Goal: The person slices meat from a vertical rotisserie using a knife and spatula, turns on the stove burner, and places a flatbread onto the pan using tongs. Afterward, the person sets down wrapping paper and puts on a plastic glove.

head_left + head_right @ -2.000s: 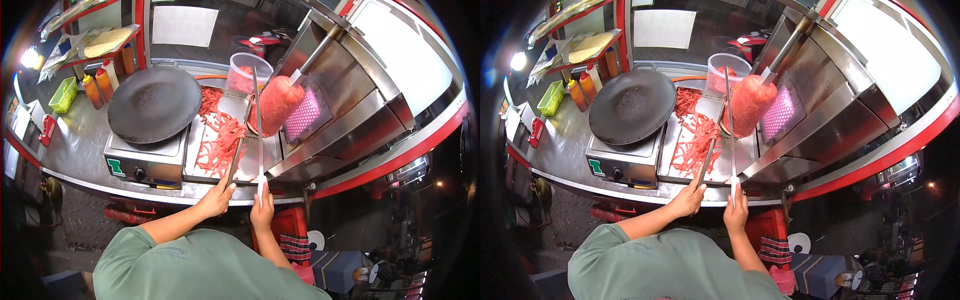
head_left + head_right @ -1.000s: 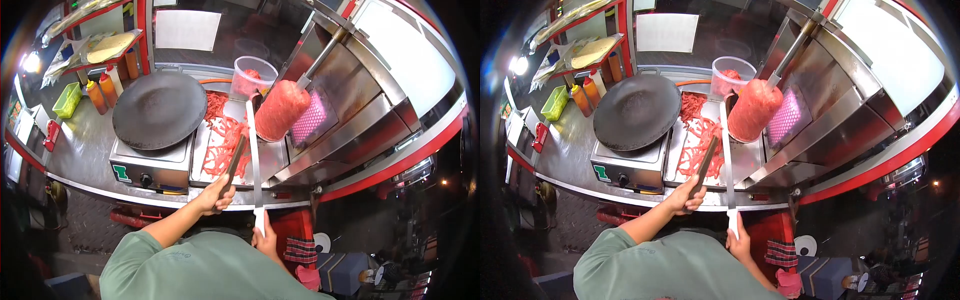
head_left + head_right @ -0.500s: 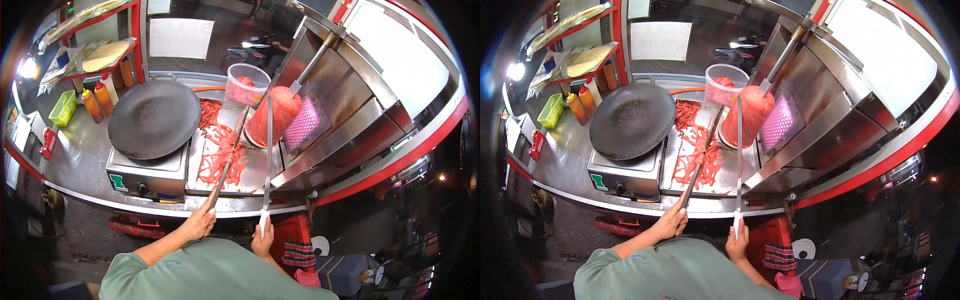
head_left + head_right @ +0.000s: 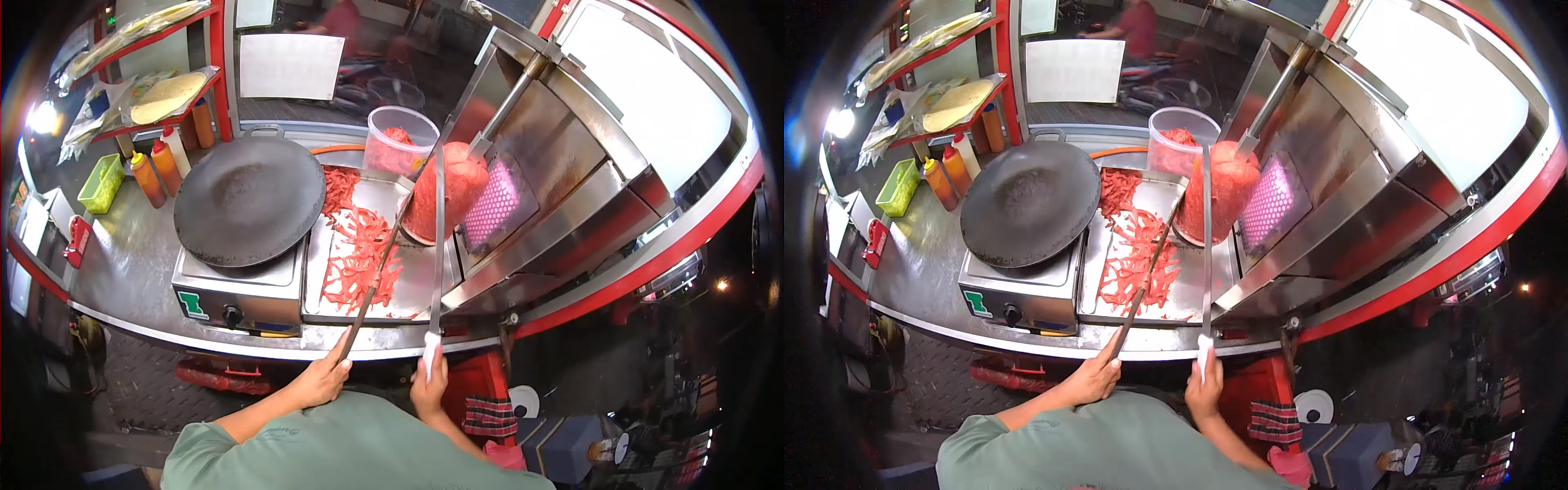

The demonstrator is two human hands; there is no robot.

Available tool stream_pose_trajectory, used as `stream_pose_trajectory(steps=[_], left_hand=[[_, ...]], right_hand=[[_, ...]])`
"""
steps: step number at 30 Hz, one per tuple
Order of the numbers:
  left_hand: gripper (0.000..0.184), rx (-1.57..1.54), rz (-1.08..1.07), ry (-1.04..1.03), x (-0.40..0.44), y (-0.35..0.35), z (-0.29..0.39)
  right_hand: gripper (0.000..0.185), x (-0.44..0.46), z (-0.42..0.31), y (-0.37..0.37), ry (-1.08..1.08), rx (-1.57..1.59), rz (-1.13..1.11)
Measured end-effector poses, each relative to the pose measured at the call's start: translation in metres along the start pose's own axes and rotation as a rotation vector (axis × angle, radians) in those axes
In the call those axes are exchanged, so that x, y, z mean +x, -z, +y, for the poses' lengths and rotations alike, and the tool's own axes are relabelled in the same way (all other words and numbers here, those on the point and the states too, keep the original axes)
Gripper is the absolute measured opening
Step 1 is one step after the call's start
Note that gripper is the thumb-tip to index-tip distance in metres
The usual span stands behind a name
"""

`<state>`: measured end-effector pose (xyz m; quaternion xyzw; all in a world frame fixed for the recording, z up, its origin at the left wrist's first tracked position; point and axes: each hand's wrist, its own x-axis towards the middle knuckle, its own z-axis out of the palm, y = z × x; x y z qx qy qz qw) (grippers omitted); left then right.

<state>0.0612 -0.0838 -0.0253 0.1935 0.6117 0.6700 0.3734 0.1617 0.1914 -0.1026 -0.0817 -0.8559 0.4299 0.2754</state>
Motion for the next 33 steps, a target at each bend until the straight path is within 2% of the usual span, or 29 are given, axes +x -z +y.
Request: stream_pose_trajectory(steps=[2, 6, 8, 10, 11, 14, 17, 20, 23, 26, 29, 30, 33], left_hand=[[0.068, -0.031, -0.004, 0.026, 0.002, -0.004, -0.005], [0.070, 0.023, 0.018, 0.035, 0.009, -0.009, 0.004], [0.070, 0.039, 0.005, 0.014, 0.010, -0.006, 0.009], [0.070, 0.009, -0.008, 0.012, 0.009, -0.003, 0.006], [0.070, -0.002, -0.014, 0.018, 0.006, -0.003, 0.005], [0.069, 0.002, -0.017, 0.030, -0.002, -0.001, -0.002], [0.069, -0.003, -0.010, 0.042, -0.007, -0.001, -0.008], [0.069, 0.001, -0.005, 0.068, -0.006, 0.000, -0.005], [0.069, 0.047, 0.023, 0.075, -0.005, -0.006, 0.007], [0.070, 0.088, 0.030, 0.038, 0.001, -0.007, 0.004], [0.071, 0.055, 0.027, 0.021, 0.009, -0.014, 0.003], [0.071, 0.057, 0.029, 0.016, 0.010, -0.015, 0.006], [0.072, 0.067, 0.035, -0.011, 0.020, -0.012, 0.007]], right_hand=[[0.056, 0.060, -0.018, -0.011, 0.269, -0.184, 0.107], [0.056, 0.070, -0.030, -0.008, 0.320, -0.199, 0.138], [0.056, 0.020, -0.005, -0.005, 0.137, -0.046, 0.101], [0.057, 0.004, -0.023, 0.002, 0.137, -0.030, 0.079], [0.052, 0.002, -0.029, 0.002, -0.070, 0.043, 0.084], [0.052, 0.058, -0.023, -0.016, 0.212, -0.146, 0.165], [0.053, 0.083, -0.034, -0.024, 0.244, -0.176, 0.206], [0.052, 0.028, -0.010, -0.010, 0.234, -0.181, 0.190], [0.052, -0.037, 0.025, 0.004, -0.016, -0.089, 0.125], [0.054, 0.029, -0.013, 0.002, 0.219, -0.162, 0.139], [0.056, 0.081, -0.027, -0.006, 0.249, -0.209, 0.113], [0.056, 0.084, -0.029, -0.008, 0.279, -0.213, 0.136], [0.055, 0.026, -0.006, -0.001, 0.147, -0.192, 0.092]])
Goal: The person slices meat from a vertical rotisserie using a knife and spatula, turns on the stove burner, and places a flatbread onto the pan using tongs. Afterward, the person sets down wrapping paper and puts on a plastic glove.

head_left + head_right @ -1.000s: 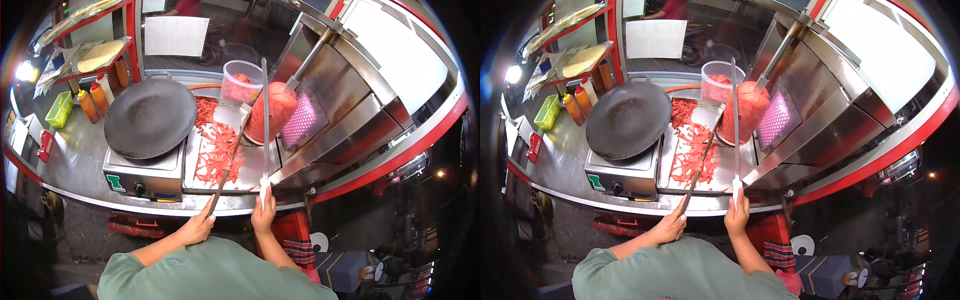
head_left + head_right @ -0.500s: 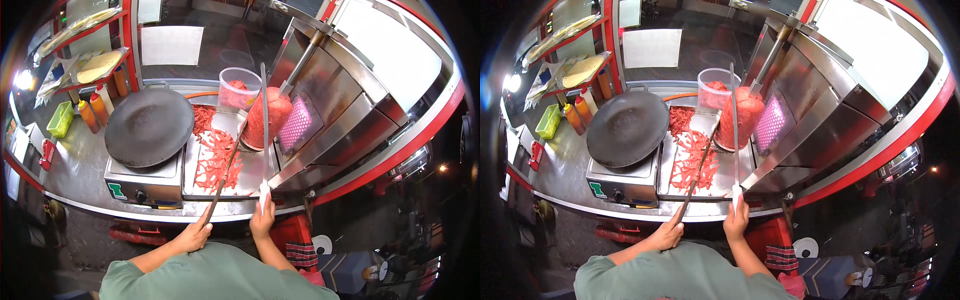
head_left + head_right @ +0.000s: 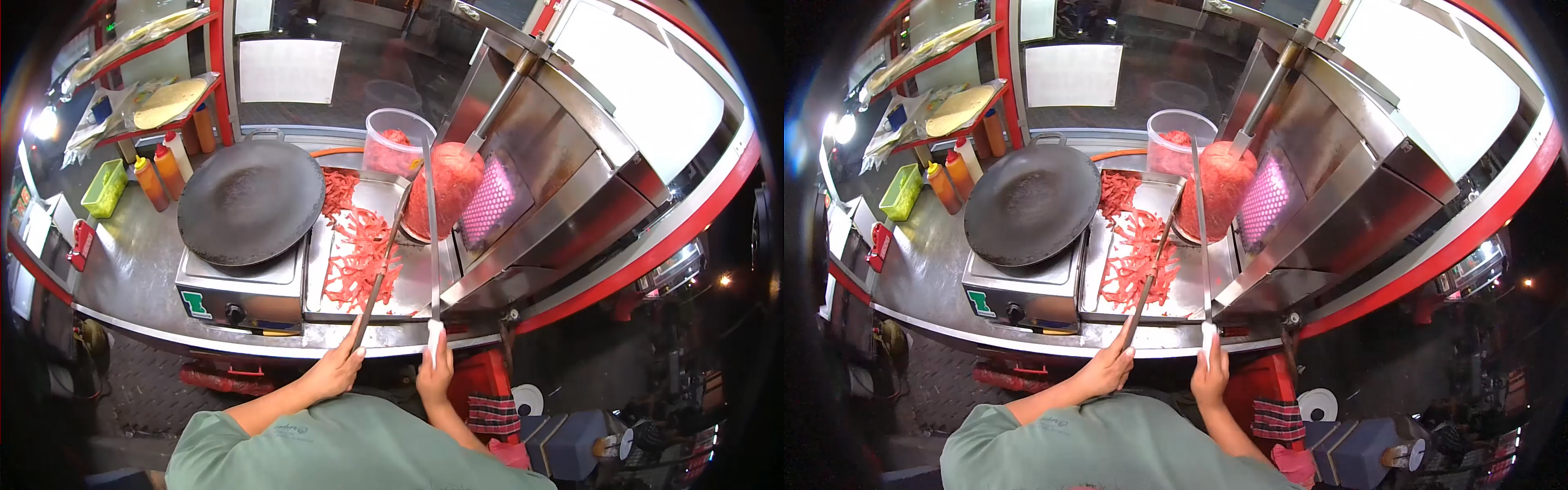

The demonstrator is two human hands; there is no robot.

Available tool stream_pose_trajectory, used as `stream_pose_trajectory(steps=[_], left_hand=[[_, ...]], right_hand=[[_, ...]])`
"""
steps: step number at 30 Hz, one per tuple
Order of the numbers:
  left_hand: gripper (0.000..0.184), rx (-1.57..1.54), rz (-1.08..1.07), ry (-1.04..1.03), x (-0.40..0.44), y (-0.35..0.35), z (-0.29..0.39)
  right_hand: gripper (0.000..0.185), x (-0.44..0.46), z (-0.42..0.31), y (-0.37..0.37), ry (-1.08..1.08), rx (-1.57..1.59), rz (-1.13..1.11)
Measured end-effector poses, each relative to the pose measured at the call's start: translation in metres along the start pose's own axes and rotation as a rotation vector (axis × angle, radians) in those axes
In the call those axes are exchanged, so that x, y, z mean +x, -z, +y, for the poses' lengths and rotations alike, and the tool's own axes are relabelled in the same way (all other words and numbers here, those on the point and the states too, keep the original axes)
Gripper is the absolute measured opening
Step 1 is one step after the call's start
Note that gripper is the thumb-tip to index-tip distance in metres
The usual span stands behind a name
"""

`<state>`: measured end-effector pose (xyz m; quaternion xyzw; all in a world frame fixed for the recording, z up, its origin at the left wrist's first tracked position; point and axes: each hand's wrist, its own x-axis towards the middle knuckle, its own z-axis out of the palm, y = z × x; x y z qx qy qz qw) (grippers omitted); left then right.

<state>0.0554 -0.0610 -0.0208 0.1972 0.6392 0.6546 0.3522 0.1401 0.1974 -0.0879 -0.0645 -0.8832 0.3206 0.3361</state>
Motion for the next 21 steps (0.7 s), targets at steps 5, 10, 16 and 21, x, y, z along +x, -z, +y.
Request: stream_pose_trajectory(steps=[5, 10, 16, 21], left_hand=[[0.073, 0.041, 0.031, 0.019, 0.006, -0.003, 0.005], [0.072, 0.037, 0.079, -0.004, 0.015, -0.013, 0.011], [0.072, 0.011, 0.076, -0.032, 0.026, -0.013, 0.014], [0.074, 0.008, 0.085, -0.058, 0.034, -0.016, 0.004]], right_hand=[[0.057, -0.024, -0.005, 0.010, -0.020, 0.039, -0.023], [0.057, 0.044, -0.022, -0.007, 0.073, -0.038, -0.003], [0.055, -0.051, 0.002, 0.017, -0.140, 0.004, -0.081], [0.054, 0.030, -0.024, -0.001, -0.029, -0.006, -0.063]])
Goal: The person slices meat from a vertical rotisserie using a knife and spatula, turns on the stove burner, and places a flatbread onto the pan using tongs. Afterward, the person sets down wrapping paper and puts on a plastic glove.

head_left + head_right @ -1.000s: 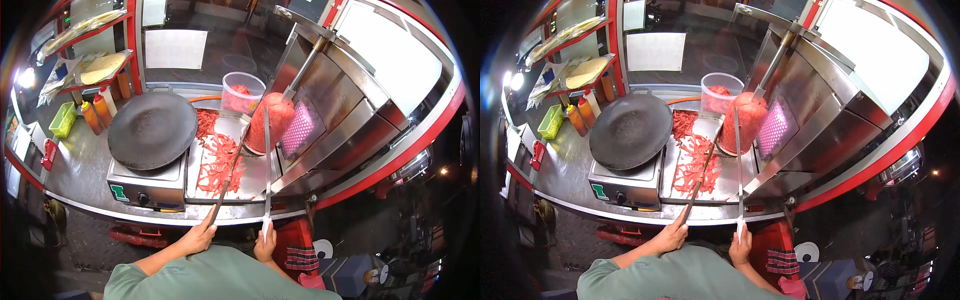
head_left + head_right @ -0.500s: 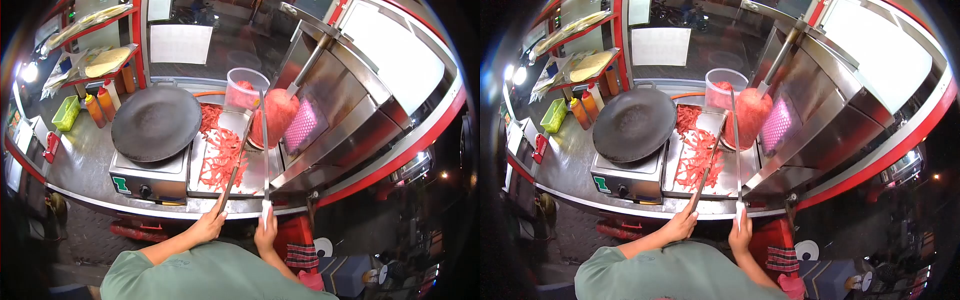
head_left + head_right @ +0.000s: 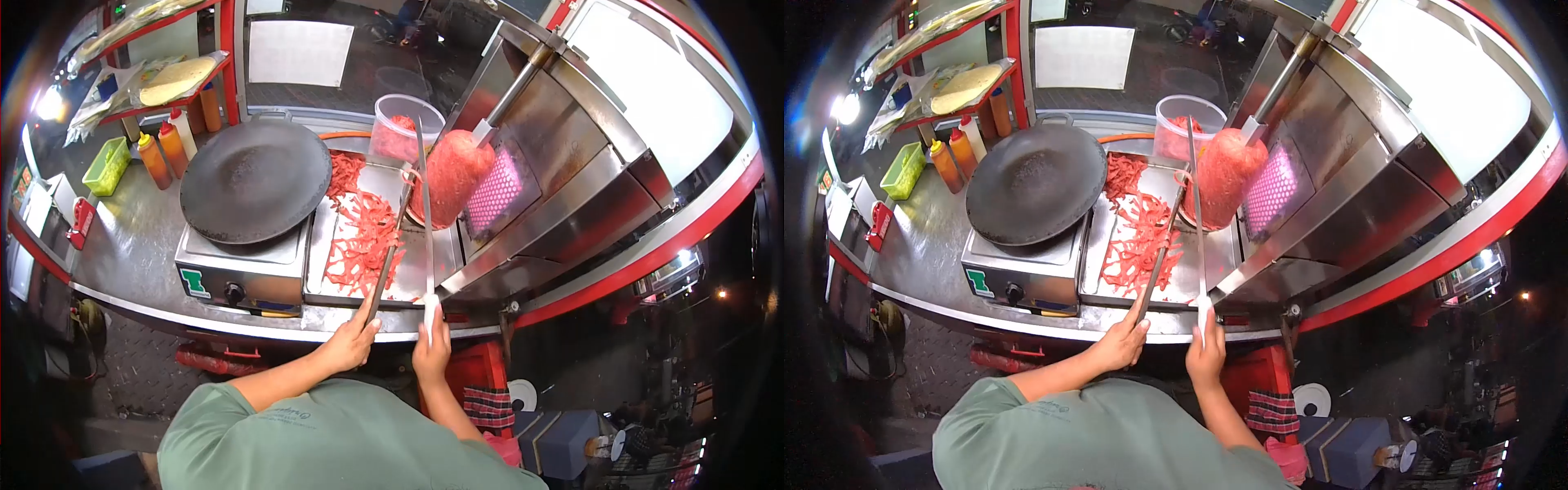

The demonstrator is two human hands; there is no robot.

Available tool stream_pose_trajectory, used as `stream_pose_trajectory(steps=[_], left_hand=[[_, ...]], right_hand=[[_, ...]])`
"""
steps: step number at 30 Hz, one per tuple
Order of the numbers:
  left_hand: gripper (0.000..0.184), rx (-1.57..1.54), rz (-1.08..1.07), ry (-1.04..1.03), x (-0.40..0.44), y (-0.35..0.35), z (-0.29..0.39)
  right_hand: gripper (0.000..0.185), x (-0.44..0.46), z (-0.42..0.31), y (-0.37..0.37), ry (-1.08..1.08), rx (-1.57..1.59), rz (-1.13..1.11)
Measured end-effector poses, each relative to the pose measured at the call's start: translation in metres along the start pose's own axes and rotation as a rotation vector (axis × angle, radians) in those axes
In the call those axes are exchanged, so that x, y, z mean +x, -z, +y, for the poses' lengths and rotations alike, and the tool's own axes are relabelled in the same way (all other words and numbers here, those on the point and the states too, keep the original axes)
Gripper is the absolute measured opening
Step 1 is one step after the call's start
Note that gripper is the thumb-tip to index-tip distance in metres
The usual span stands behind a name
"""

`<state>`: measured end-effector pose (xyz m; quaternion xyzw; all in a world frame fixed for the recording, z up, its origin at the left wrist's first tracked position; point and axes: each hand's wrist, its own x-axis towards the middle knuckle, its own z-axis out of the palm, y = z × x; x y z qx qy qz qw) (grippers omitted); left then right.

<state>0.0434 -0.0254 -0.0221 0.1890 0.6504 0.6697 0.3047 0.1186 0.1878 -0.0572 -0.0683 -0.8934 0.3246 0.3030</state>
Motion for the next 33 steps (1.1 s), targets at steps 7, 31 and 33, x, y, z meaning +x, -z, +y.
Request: stream_pose_trajectory(steps=[7, 31, 33], left_hand=[[0.065, -0.159, -0.055, -0.005, 0.014, 0.005, 0.014], [0.069, -0.477, -0.160, 0.076, -0.060, 0.019, -0.011], [0.068, -0.370, -0.128, 0.007, -0.056, 0.019, -0.007]], right_hand=[[0.056, -0.081, 0.026, 0.018, -0.070, -0.014, -0.055], [0.054, 0.027, -0.023, -0.010, 0.102, 0.126, 0.113], [0.055, -0.024, 0.015, -0.014, 0.078, 0.108, 0.113]])
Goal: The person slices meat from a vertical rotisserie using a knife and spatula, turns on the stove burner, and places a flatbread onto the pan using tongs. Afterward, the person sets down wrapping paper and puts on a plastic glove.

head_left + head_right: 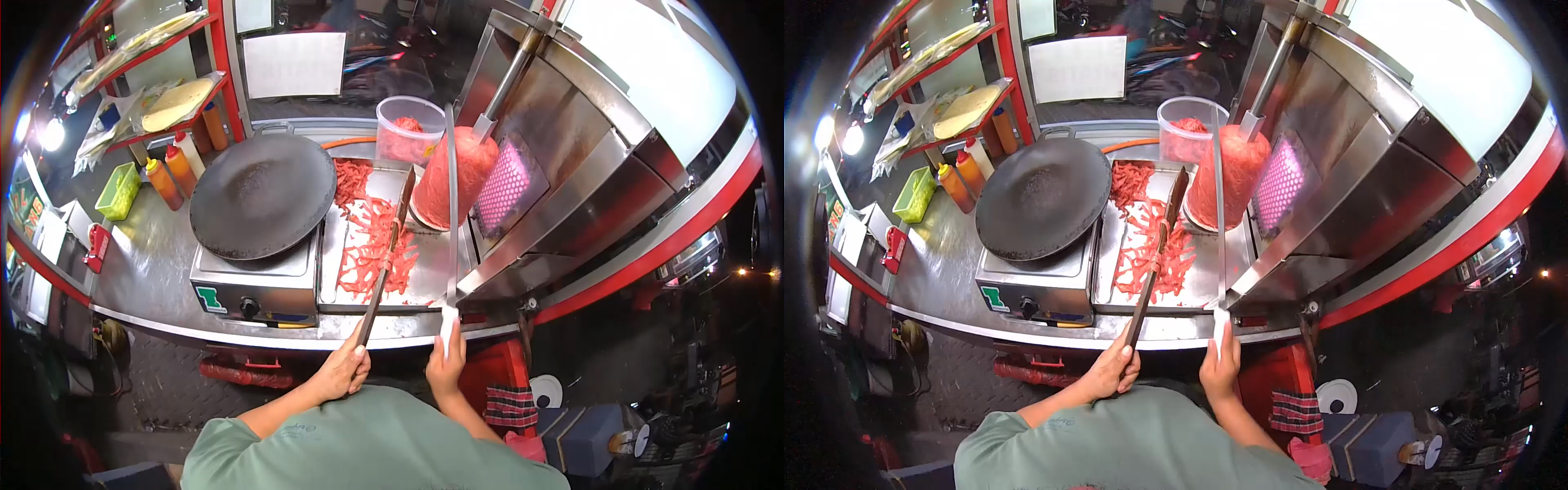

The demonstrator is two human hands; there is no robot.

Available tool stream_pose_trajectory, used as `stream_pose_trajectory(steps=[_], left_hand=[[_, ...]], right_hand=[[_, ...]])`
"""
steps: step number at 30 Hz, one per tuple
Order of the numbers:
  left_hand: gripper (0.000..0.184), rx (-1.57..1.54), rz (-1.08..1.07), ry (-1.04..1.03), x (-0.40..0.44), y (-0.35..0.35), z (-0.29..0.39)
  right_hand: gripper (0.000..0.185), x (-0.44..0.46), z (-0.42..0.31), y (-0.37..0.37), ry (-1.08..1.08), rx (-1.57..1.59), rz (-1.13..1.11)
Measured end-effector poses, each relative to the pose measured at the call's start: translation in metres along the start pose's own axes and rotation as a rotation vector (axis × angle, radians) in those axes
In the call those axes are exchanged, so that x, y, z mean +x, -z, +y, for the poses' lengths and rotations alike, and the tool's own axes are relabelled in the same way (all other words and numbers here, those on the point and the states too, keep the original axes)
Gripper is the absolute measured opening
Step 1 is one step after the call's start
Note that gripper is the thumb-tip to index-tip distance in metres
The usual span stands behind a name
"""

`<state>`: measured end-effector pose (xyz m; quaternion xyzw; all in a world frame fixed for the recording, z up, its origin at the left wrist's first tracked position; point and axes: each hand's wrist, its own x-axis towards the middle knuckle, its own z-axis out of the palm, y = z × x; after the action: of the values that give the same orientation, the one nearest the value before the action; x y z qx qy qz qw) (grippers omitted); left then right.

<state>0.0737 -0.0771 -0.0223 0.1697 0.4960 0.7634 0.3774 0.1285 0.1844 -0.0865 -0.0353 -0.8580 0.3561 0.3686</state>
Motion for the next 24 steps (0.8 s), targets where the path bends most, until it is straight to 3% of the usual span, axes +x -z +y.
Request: stream_pose_trajectory(steps=[2, 7, 10, 13, 16, 21, 24], left_hand=[[0.067, 0.091, 0.031, -0.030, 0.009, -0.003, 0.000], [0.066, 0.191, 0.066, 0.029, 0.023, -0.013, 0.003], [0.066, 0.188, 0.065, 0.032, 0.010, -0.013, 0.003], [0.066, 0.160, 0.046, -0.014, 0.000, -0.004, -0.002], [0.068, 0.191, 0.068, 0.000, 0.005, -0.005, 0.000], [0.070, 0.267, 0.076, 0.053, 0.017, -0.017, -0.002], [0.070, 0.282, 0.064, 0.046, 0.026, -0.015, -0.004]], right_hand=[[0.056, -0.036, 0.016, 0.012, 0.015, 0.003, -0.026], [0.056, 0.044, -0.022, -0.007, 0.145, -0.003, 0.015], [0.056, 0.065, -0.020, -0.015, -0.020, 0.017, -0.004], [0.056, 0.018, -0.004, 0.000, 0.106, -0.055, 0.057], [0.054, -0.024, -0.009, 0.020, 0.044, -0.097, 0.043], [0.053, 0.049, -0.004, 0.001, 0.059, -0.084, 0.038], [0.054, 0.047, -0.007, 0.007, 0.053, -0.079, 0.032]])
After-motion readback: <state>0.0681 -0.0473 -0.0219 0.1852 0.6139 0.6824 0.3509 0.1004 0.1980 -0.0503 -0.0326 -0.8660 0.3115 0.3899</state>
